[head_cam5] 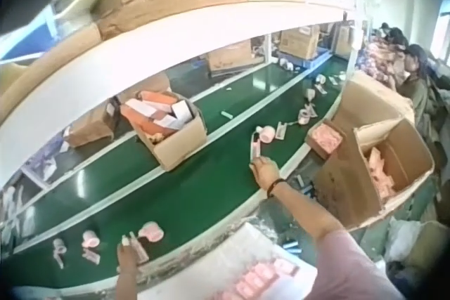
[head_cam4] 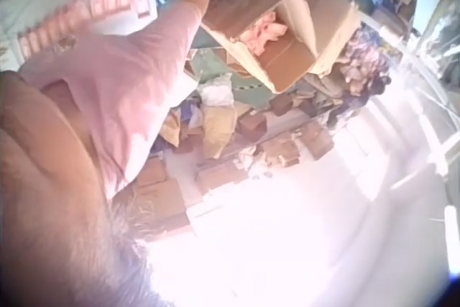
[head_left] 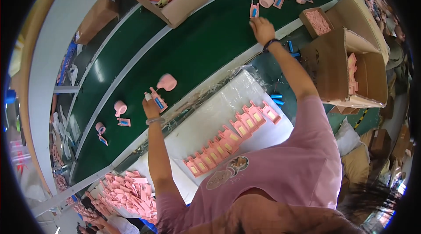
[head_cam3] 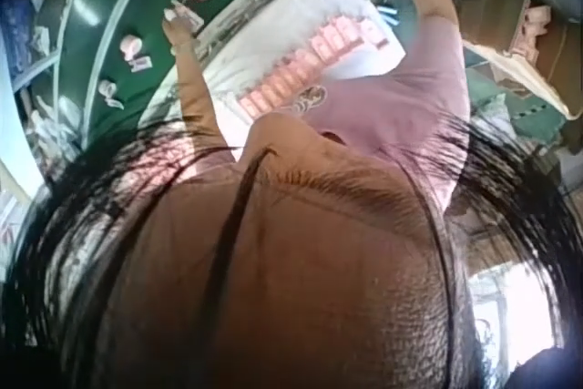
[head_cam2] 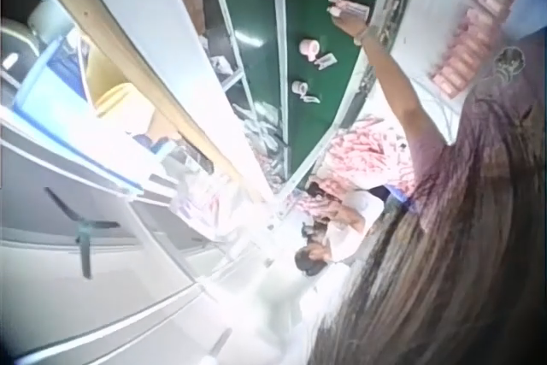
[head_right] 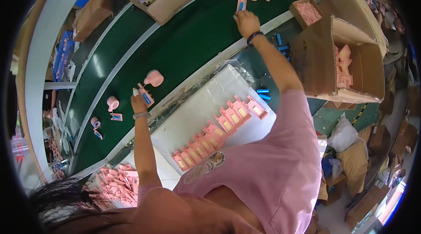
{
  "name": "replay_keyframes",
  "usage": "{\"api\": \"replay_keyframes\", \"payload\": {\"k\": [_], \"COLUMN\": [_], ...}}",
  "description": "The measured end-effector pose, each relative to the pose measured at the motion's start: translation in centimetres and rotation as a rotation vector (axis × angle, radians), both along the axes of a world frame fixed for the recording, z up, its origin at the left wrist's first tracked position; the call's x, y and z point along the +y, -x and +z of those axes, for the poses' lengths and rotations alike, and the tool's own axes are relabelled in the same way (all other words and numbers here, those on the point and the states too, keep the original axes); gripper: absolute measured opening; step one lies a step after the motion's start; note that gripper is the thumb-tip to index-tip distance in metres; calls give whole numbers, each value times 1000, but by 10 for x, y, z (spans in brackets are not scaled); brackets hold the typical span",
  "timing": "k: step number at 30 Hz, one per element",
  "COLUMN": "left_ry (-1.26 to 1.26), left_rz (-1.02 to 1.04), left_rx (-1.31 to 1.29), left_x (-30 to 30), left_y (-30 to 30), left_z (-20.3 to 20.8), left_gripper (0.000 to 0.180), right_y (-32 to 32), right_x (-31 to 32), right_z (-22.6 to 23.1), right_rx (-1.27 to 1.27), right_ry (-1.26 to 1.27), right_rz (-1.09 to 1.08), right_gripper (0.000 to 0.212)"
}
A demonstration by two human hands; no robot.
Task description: The person applies small white labels to pink plastic components by hand, then marks the labels with a pen.
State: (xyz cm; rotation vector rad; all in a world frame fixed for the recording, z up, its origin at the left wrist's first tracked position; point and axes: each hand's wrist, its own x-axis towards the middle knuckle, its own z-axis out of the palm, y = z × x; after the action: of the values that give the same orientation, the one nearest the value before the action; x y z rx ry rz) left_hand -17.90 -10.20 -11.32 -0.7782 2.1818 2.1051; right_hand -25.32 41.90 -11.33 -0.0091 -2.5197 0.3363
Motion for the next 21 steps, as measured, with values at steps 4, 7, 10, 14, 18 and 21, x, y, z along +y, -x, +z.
{"api": "replay_keyframes", "payload": {"k": [4, 7, 10, 14, 18, 21], "left_ry": [612, 519, 511, 646, 497, 403], "left_rz": [50, 103, 127, 54, -31, -98], "left_rx": [172, 239, 216, 227, 292, 319], "left_x": [-70, -85, -58, -18, 14, 49], "left_y": [-20, -65, -98, -133, -140, -135], "left_z": [-50, -49, -35, -5, 4, 22], "left_gripper": [53, 47, 41, 55, 53, 51], "right_y": [74, 113, 132, 137, 112, 78], "right_x": [45, 43, 61, 57, 62, 46], "right_z": [-2, -11, -11, 9, -1, 7], "right_rx": [-71, -212, -480, -639, -223, 97], "right_ry": [-450, -713, -797, -782, -495, -192], "right_rz": [-69, -62, -54, 17, 121, 212], "right_gripper": [37, 39, 35, 22, 13, 17]}}
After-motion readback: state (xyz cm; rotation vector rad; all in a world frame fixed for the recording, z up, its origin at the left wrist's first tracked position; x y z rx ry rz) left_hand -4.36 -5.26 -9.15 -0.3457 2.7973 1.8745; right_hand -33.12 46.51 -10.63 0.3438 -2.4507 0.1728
